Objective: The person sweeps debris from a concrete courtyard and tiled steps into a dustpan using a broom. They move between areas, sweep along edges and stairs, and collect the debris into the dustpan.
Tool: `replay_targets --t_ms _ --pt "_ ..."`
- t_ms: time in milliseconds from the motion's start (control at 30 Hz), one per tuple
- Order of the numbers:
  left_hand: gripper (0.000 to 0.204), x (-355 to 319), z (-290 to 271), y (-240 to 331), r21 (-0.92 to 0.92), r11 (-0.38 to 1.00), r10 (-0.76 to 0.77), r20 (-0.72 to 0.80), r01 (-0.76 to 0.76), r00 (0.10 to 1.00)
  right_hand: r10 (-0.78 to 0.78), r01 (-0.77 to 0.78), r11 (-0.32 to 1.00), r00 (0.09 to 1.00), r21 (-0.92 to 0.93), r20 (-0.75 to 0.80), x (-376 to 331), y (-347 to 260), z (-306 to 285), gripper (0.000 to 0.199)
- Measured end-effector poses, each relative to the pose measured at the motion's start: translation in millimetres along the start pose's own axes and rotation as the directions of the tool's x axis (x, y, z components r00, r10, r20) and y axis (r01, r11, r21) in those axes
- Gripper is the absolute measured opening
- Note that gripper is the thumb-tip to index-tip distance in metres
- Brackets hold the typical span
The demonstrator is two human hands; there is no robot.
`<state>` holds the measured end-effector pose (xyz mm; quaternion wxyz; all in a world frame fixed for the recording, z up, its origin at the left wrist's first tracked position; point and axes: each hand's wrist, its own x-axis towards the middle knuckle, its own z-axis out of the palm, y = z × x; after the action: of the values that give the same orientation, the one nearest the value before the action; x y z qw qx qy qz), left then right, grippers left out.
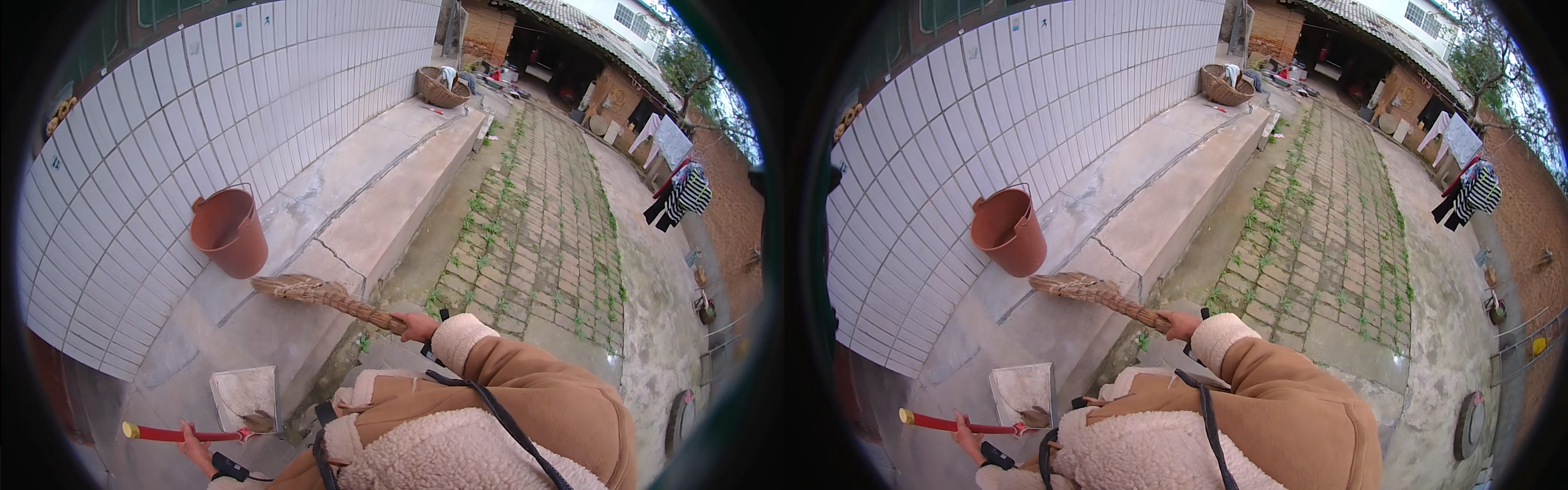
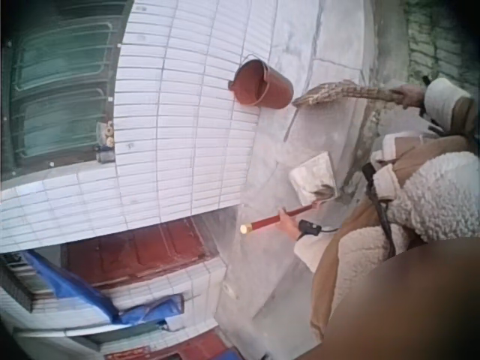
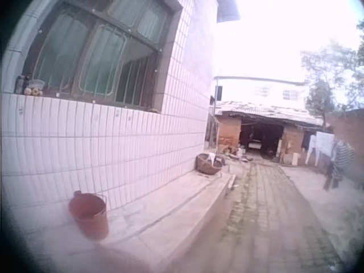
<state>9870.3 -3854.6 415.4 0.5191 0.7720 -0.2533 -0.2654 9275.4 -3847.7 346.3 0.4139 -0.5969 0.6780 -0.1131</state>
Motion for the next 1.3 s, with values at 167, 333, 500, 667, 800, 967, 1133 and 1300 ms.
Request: replay_targets --t_ms 167,333,500,667,800,967,1133,1300 --pt "0.05 -30 55 11 -0.019 1.0 0.022 0.023 -0.021 0.999 0.052 -0.046 0.995 0.997 -0.09 0.061 -19 37 -32 0.076" --pt "0.045 -49 116 20 -0.034 0.999 0.037 0.081 -0.034 0.996 -0.006 0.023 0.997 0.977 -0.08 0.212 -29 54 -42 0.079" --pt "0.039 -48 159 18 0.04 0.985 0.155 0.202 -0.167 0.967 -0.208 0.26 0.956 0.928 -0.138 0.308 -20 72 -42 0.068" --pt "0.036 -64 163 30 -0.043 0.99 0.14 0.098 -0.136 0.985 -0.34 0.355 0.935 0.888 0.006 0.308 -21 108 -59 0.069" --pt "0.033 -81 146 21 0.01 0.996 0.093 0.063 -0.094 0.994 -0.239 0.236 0.97 0.9 0.055 0.364 -32 129 -72 0.078" --pt "0.026 -37 168 -9 -0.098 0.994 0.058 0.17 -0.041 0.984 -0.153 0.154 0.988 0.986 0.005 -0.069 -12 160 -87 0.073" --pt "0.032 -19 168 -26 0.142 0.986 0.072 0.107 -0.087 0.992 0.103 -0.093 0.991 0.988 0.094 -0.115 2 182 -56 0.075" --pt "0.031 -39 179 -3 0.158 0.984 0.063 0.086 -0.076 0.994 0.002 -0.001 1.0 1.0 -0.021 0.026 31 176 -44 0.075"
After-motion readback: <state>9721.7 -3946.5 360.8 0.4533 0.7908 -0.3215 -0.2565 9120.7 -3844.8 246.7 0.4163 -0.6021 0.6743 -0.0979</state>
